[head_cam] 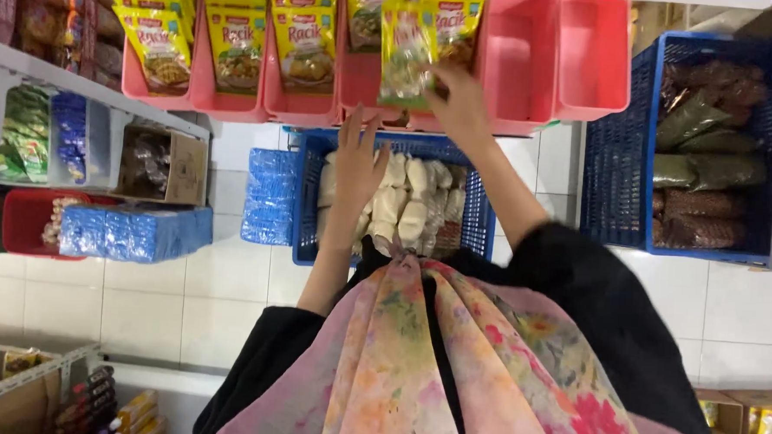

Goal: The person restocks and organizes seasoning packets and food sachets by picking them from baskets and placing them into shelf compartments and store racks by hand.

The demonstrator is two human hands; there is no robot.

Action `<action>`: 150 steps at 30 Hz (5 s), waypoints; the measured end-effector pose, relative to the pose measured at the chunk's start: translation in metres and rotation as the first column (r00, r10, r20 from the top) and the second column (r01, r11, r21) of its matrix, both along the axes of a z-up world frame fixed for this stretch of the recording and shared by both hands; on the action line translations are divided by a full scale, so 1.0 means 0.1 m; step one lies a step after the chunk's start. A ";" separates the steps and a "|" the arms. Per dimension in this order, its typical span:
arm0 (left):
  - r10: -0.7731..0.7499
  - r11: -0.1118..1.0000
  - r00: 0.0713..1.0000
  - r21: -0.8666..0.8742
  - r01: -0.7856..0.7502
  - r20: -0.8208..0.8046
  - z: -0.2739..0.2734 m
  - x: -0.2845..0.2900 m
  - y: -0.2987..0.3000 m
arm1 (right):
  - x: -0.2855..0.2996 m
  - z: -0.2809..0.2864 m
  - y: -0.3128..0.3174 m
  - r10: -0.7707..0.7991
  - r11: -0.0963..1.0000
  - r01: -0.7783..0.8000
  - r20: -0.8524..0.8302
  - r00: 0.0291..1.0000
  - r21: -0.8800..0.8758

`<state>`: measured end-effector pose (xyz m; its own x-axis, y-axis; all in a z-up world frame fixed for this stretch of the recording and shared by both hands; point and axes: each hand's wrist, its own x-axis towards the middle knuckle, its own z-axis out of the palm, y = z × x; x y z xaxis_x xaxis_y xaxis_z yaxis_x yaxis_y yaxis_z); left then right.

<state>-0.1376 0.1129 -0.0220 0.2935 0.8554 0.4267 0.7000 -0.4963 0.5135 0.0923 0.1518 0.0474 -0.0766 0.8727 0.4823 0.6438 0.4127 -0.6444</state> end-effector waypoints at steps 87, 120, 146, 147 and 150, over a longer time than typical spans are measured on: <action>-0.796 -0.528 -0.440 -0.122 0.840 0.415 1.01 1.63 -5.78 | -2.17 0.71 -8.74 -0.974 -0.205 0.974 0.124 -0.192 -0.097; -0.612 -0.751 -0.627 -0.104 0.652 0.482 0.35 1.91 -6.89 | -1.12 1.09 -9.29 -0.916 0.073 0.931 0.346 0.204 -0.357; 0.552 -0.340 0.245 -0.053 0.939 0.797 0.84 0.99 -2.96 | -0.99 0.65 -5.48 -0.845 0.524 0.824 -0.252 0.471 -0.216; 0.603 -0.323 0.240 -0.042 0.945 0.761 0.85 0.90 -2.82 | -1.00 0.62 -5.28 -0.812 0.569 0.788 -0.312 0.493 -0.234; 0.554 -0.225 0.184 -0.067 0.972 0.812 0.77 0.74 -2.43 | -1.02 0.48 -4.61 -0.705 0.685 0.677 -0.478 0.524 -0.268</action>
